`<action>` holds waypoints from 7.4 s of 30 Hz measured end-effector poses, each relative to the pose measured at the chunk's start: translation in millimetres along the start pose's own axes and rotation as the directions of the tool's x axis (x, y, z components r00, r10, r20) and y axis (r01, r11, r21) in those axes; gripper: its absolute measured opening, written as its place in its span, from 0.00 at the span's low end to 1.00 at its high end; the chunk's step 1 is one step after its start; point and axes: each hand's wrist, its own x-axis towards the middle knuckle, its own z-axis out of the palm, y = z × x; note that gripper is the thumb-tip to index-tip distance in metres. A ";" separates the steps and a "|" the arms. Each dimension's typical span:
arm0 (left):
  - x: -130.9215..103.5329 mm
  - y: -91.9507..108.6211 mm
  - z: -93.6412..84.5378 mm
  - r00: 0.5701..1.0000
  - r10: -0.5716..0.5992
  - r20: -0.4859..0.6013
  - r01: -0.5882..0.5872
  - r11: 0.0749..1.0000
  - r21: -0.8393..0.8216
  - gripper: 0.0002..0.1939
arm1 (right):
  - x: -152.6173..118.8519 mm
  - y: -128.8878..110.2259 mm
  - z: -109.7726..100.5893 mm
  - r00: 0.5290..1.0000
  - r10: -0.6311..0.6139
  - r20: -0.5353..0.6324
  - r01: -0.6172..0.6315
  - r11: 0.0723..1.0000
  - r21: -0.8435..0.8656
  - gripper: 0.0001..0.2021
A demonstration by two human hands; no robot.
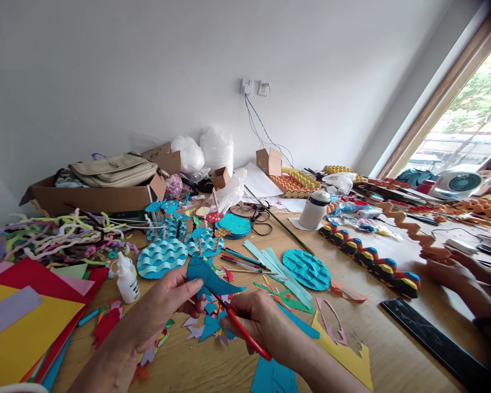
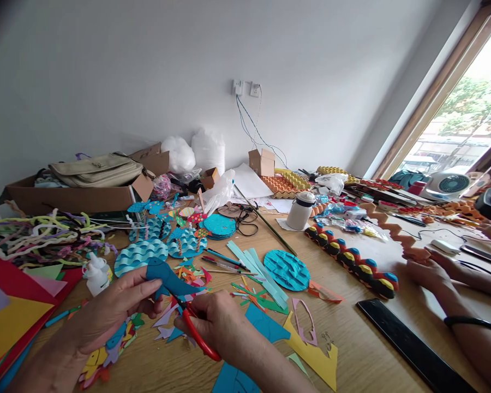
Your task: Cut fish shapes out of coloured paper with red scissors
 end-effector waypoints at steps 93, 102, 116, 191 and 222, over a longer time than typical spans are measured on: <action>0.3 -4.7 38.9 0.941 0.023 -0.337 -0.130 0.945 -0.299 0.09 | 14.5 5.7 49.2 0.987 -0.139 -0.076 0.142 0.559 0.817 0.26; -2.4 -3.6 33.3 0.961 0.031 -0.274 -0.109 0.955 -0.275 0.09 | 14.7 10.1 49.4 0.988 -0.152 -0.038 0.118 0.564 0.817 0.25; -2.2 -7.8 20.4 0.979 0.016 -0.201 -0.061 0.974 -0.219 0.12 | 14.5 6.2 42.8 0.996 -0.075 0.054 0.003 0.609 0.793 0.29; -1.2 -2.0 6.5 0.997 0.069 -0.043 -0.073 0.994 -0.085 0.12 | 11.8 -7.9 35.9 0.996 0.011 0.087 -0.066 0.749 0.660 0.23; -0.6 -2.2 6.8 0.987 0.050 -0.156 -0.064 0.994 -0.088 0.08 | 14.1 5.5 46.0 0.990 -0.140 0.007 0.083 0.629 0.773 0.26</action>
